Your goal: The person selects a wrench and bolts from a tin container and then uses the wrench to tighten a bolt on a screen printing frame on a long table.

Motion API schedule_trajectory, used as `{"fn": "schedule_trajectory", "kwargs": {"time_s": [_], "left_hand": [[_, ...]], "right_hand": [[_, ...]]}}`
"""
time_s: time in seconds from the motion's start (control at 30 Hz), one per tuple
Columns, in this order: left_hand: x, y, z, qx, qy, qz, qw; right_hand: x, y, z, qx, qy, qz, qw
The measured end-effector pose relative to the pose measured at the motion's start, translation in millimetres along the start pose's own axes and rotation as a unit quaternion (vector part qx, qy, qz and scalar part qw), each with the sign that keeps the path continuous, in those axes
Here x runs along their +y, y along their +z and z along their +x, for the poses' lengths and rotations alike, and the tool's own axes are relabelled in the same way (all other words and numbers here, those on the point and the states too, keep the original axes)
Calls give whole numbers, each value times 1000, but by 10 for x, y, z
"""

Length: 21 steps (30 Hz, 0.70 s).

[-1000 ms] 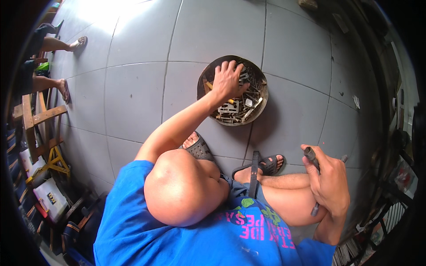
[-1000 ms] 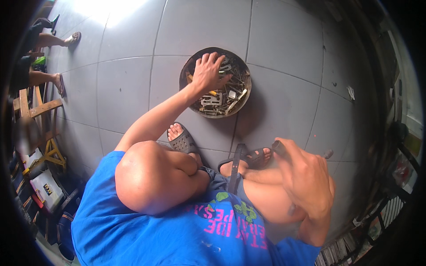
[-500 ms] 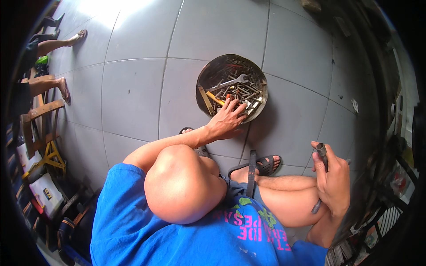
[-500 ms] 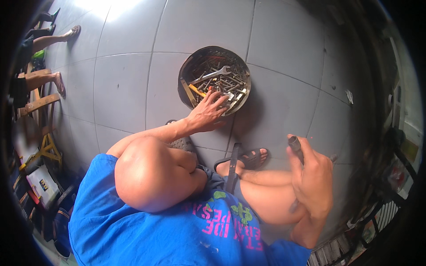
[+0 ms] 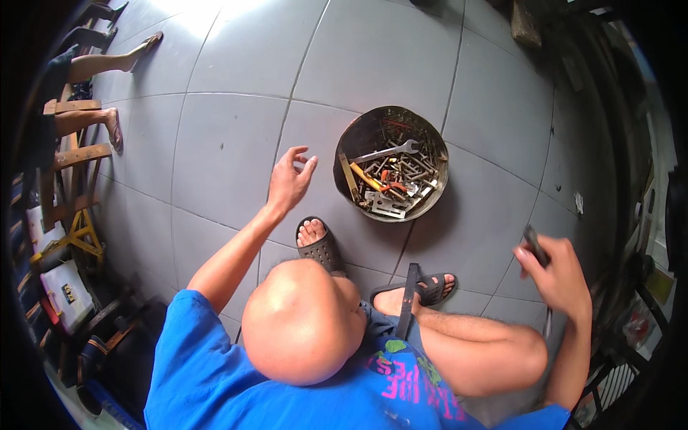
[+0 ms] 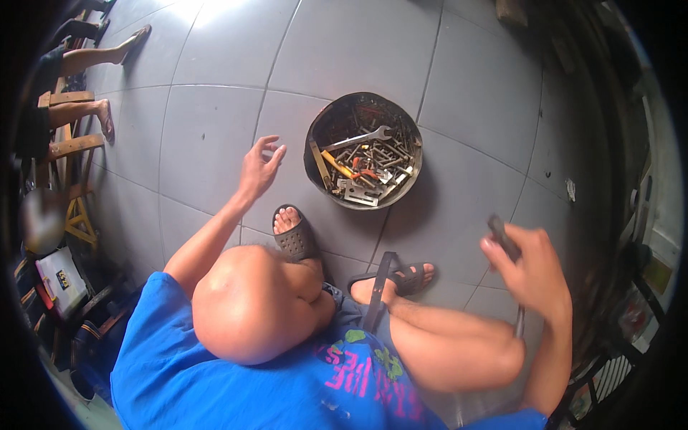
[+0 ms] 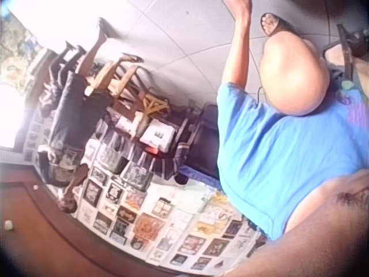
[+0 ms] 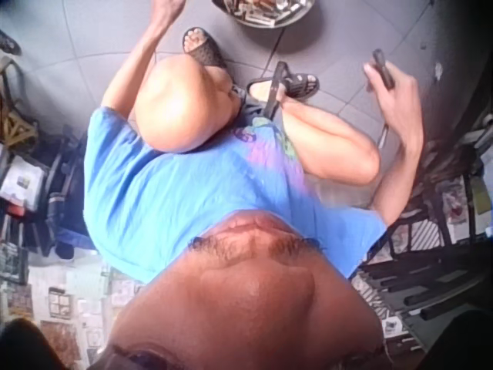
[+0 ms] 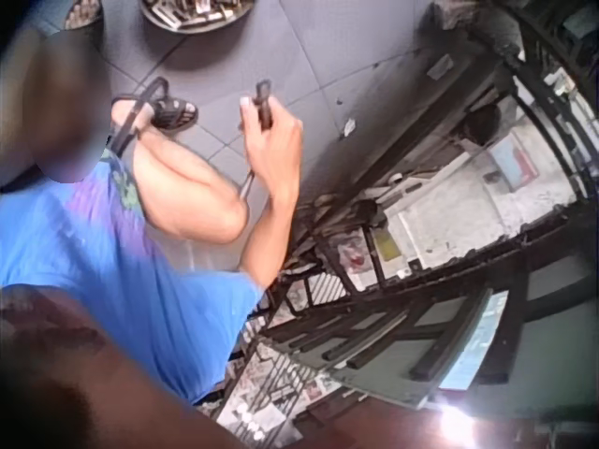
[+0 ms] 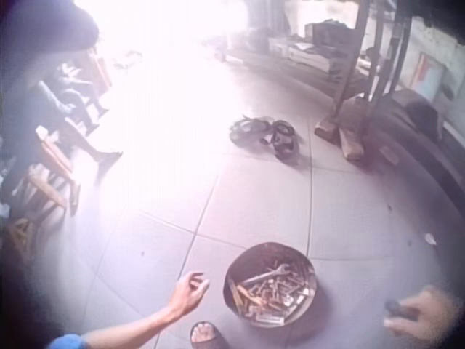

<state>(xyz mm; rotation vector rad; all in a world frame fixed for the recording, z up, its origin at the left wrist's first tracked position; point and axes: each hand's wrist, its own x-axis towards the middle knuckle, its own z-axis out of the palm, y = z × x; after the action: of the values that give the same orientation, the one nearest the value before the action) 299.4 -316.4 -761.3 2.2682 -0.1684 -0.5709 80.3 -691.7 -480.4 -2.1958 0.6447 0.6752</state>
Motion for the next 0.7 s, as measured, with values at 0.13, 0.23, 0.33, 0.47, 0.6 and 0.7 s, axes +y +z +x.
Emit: {"fn": "schedule_trajectory", "kwargs": {"time_s": [0.13, 0.23, 0.33, 0.47, 0.6, 0.7], "left_hand": [[193, 92, 1, -188, -72, 50, 978], [219, 373, -14, -195, -51, 114, 973], [155, 471, 49, -196, -83, 55, 975], [-116, 740, 142, -144, -17, 121, 982], [-49, 808, 43, -86, 49, 160, 982], [20, 827, -32, -107, -10, 159, 982]], "right_hand": [[361, 379, 976, 4, 16, -15, 1000], [673, 872, 1669, 39, 67, -20, 997], [696, 1205, 1984, 38, 125, 26, 991], [1095, 1634, 2294, 31, 83, 31, 996], [1033, 1750, 2366, 52, 92, -143, 984], [1214, 1875, 2373, 43, 68, -117, 990]]}}
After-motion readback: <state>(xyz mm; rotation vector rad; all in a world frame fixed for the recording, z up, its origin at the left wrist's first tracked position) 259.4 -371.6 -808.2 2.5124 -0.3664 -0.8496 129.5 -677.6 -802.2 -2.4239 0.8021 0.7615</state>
